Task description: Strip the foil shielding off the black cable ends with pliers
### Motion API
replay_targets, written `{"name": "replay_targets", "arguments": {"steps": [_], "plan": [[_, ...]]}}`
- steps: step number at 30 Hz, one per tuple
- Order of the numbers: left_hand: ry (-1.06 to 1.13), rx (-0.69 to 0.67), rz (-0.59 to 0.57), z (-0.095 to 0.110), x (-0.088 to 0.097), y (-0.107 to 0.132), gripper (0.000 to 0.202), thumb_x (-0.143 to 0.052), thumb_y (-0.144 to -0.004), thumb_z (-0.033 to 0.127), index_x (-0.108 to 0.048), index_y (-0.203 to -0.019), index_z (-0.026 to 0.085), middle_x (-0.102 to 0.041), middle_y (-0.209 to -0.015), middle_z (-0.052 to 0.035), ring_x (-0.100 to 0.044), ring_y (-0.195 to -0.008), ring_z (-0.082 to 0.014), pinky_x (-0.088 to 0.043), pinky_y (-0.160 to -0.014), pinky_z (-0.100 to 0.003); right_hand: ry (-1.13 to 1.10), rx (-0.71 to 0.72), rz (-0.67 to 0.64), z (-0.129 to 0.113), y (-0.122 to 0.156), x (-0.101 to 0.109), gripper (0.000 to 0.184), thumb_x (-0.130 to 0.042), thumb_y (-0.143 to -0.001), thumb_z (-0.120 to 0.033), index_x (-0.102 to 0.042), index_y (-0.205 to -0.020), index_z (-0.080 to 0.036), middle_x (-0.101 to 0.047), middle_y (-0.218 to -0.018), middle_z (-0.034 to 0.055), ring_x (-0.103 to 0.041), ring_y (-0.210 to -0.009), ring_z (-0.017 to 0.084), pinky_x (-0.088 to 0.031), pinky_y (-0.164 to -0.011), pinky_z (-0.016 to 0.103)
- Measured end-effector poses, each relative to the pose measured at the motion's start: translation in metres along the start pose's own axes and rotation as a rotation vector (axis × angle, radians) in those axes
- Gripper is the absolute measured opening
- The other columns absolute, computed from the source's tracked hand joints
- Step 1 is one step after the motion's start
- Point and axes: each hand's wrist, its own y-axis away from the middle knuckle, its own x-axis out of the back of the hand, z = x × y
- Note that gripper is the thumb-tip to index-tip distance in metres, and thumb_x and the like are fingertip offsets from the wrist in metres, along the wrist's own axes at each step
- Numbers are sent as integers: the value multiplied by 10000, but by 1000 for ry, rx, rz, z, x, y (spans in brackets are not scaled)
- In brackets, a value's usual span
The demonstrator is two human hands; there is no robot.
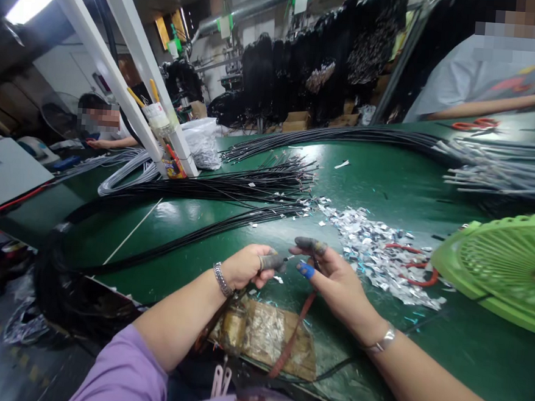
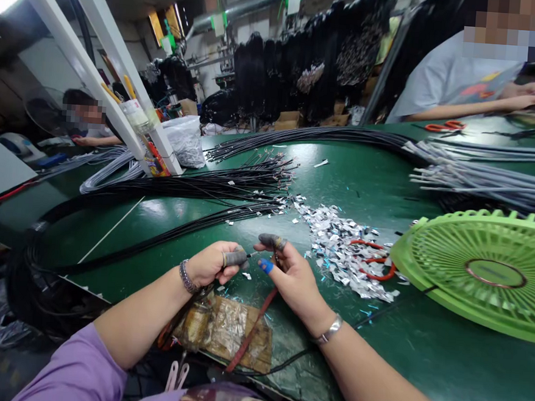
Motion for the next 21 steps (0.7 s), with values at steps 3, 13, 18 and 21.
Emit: {"name": "replay_targets", "arguments": {"steps": [3, 13, 18, 21], "plan": [[3, 36, -28, -3, -1, -2, 406, -630, -693, 537, -472, -696, 163, -392, -420, 92, -311, -301, -32, -214, -324, -158, -14, -39, -13, -1, 0, -2, 421, -682, -717, -488, -586, -1037, -232, -711, -925, 69, -667, -900, 236, -509, -853, 402], [-724, -518, 352, -11, -3, 5, 100, -571, -774, 256, -567, -760, 157, -610, -726, -34, -584, -681, -137, -448, -627, -245, -99, -139, 81, -1, -2, -6, 403, -772, -593, -488, -574, -826, -225, -656, -758, 14, -635, -780, 201, -500, -785, 354], [-381, -226, 200, -8, -7, 5, 263, -556, -789, 425, -509, -765, 167, -546, -557, 26, -480, -398, -82, -337, -396, -192, -155, -165, 94, -3, -1, -7, 403, -773, -591, -437, -567, -866, -226, -633, -742, 5, -594, -713, 174, -469, -644, 291], [-90, -81, 100, -5, -8, 2, 451, -645, -660, 578, -463, -709, 169, -500, -482, 60, -393, -301, -52, -247, -315, -164, -220, -207, 85, -7, -1, -8, 398, -772, -581, -396, -570, -876, -222, -627, -745, 4, -528, -611, 136, -381, -494, 237]]}}
